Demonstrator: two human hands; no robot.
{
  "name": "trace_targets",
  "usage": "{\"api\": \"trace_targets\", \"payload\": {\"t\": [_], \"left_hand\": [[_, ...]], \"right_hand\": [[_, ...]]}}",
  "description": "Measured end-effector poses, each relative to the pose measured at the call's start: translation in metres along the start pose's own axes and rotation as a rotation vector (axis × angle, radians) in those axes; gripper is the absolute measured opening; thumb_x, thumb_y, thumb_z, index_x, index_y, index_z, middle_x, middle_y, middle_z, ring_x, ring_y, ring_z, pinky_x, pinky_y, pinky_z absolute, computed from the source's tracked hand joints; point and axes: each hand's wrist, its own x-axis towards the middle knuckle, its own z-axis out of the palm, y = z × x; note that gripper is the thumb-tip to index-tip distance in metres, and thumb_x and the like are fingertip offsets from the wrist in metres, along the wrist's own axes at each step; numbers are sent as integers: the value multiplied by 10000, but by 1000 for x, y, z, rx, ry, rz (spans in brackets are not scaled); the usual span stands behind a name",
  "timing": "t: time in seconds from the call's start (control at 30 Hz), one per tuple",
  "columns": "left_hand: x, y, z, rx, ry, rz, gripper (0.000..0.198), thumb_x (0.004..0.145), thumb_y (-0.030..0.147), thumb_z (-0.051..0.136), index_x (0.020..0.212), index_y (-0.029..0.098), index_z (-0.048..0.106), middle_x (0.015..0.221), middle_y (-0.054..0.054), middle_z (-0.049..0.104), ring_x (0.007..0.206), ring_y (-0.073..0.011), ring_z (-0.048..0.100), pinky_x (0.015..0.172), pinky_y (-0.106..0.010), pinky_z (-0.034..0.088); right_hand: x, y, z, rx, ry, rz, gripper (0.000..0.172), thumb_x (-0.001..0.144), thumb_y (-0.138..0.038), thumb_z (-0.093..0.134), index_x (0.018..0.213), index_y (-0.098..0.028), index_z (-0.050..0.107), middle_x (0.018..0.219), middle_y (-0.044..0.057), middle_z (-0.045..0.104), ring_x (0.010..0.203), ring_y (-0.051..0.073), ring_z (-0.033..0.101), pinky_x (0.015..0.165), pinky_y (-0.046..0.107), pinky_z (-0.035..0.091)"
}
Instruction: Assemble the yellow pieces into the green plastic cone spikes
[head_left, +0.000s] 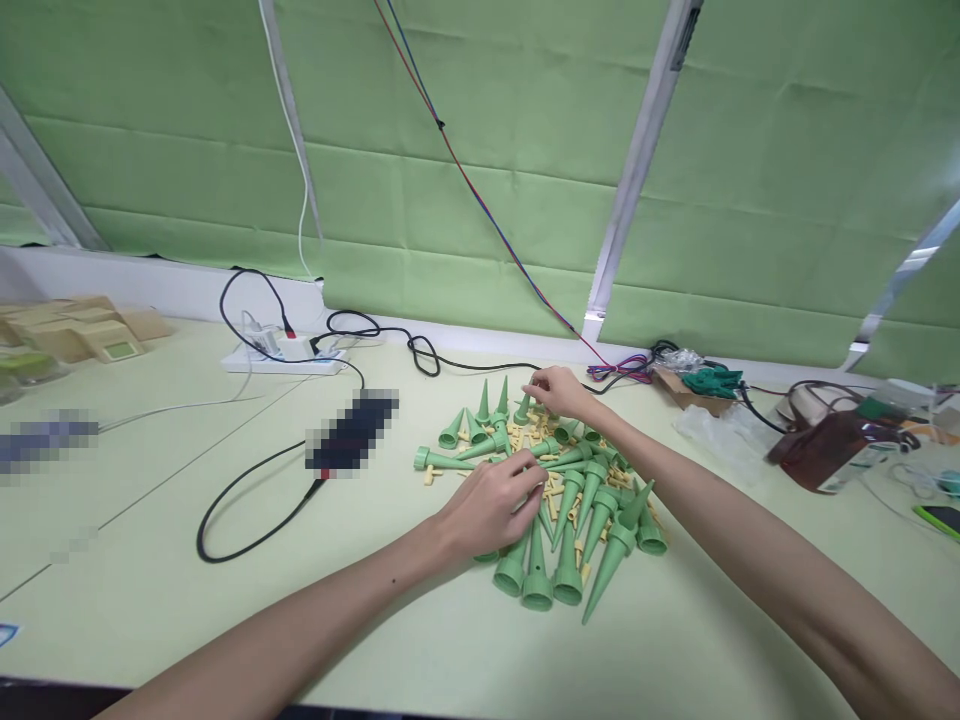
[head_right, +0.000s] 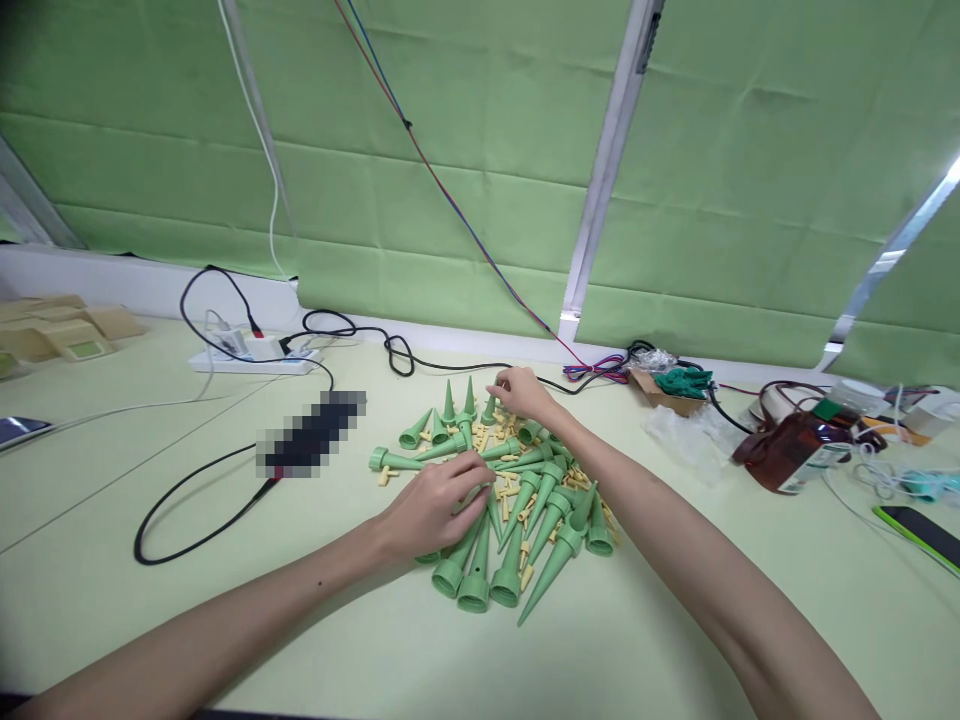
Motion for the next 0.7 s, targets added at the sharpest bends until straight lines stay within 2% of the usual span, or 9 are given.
{"api": "trace_targets", "payload": {"t": [0.23, 0.4, 0.47, 0.57, 0.7], "left_hand": [[0, 0, -1, 3, -1, 10, 166, 937, 158, 430, 940, 151, 595, 923, -65, 603, 758, -154, 587, 586, -257, 441], [0, 1, -1, 21, 4, 27, 162, 931, 152, 426, 931, 154, 588, 914, -65, 603, 754, -156, 591, 576, -256, 429], [0, 1, -1, 25, 6, 27, 163, 930, 153, 425, 929, 156, 588, 911, -66, 602, 751, -157, 591, 570, -256, 423], [0, 2, -1, 21, 3, 18, 165, 928, 155, 427, 923, 159, 593, 900, -64, 600, 744, -160, 592, 561, -258, 418], [-1, 2, 0, 7, 0, 8, 168, 928, 165, 435, 943, 156, 602, 906, -63, 609, 722, -155, 594, 578, -263, 436]], "right_hand": [[-6, -6, -9, -12, -33, 38, 338, 922, -422, 557, 845, -130, 709, 674, 52, 716, 549, 128, 621, 643, 220, 441], [-12, -6, -21, -73, -91, 34, 402, 954, -378, 496, 678, -139, 666, 602, 41, 684, 545, 129, 604, 600, 220, 411], [-16, -11, -30, -110, -116, 18, 379, 938, -344, 524, 639, -148, 649, 591, 41, 670, 553, 137, 595, 580, 228, 387], [-28, -33, -49, -185, -153, -12, 286, 871, -302, 617, 627, -156, 642, 641, 67, 673, 590, 163, 591, 553, 251, 342], [-47, -83, -63, -379, -319, -153, 254, 905, -277, 558, 709, -160, 669, 733, 112, 691, 674, 207, 623, 563, 273, 350]]}}
